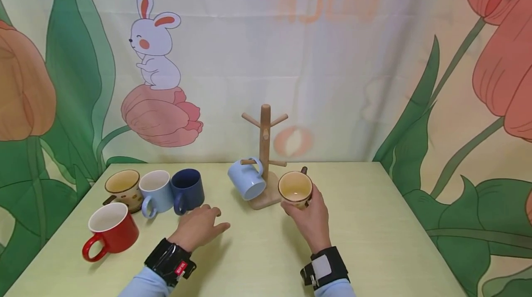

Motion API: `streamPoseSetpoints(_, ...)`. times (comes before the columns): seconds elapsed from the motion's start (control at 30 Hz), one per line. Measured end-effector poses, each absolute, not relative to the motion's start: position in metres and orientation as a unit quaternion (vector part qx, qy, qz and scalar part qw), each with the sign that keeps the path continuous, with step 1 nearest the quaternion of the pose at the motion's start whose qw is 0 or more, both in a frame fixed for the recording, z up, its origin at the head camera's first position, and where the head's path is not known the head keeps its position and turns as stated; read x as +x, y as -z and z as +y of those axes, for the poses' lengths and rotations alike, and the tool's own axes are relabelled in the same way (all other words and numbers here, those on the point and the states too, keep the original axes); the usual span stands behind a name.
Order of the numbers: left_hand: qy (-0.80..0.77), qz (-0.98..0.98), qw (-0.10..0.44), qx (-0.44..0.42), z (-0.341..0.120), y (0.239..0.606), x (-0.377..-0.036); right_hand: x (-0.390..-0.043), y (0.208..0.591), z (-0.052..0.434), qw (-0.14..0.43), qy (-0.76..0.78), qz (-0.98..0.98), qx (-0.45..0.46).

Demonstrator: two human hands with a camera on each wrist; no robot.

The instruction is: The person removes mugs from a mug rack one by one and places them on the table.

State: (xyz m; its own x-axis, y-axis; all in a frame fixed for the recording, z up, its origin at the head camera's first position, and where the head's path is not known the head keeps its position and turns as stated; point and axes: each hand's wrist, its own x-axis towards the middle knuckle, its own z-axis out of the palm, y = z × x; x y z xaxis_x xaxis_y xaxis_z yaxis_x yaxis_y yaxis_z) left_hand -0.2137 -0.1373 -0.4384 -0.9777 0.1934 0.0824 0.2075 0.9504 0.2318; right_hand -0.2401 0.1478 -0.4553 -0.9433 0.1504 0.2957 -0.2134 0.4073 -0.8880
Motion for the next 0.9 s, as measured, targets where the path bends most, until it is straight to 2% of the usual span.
streamPoseSetpoints(0.33, 0.128, -0.984, 0.042, -0.119, -0.135, 0.439, -0.216, -0.233, 0.451, 0.149, 0.089, -0.537, -0.839, 0.015)
streamPoseSetpoints(0.43, 0.132, -0.982, 0.047, -0.129, -0.134, 0.438, -0.217, -0.234, 0.450, 0.150, 0.050, -0.556, -0.829, 0.027)
streamPoseSetpoints(0.7, 0.149, -0.973, 0.052, -0.166, -0.127, 0.435, -0.216, -0.230, 0.452, 0.148, -0.045, -0.581, -0.809, 0.070)
streamPoseSetpoints(0.9, 0.171, -0.963, 0.047, -0.204, -0.122, 0.436, -0.218, -0.229, 0.455, 0.148, -0.114, -0.578, -0.797, 0.135)
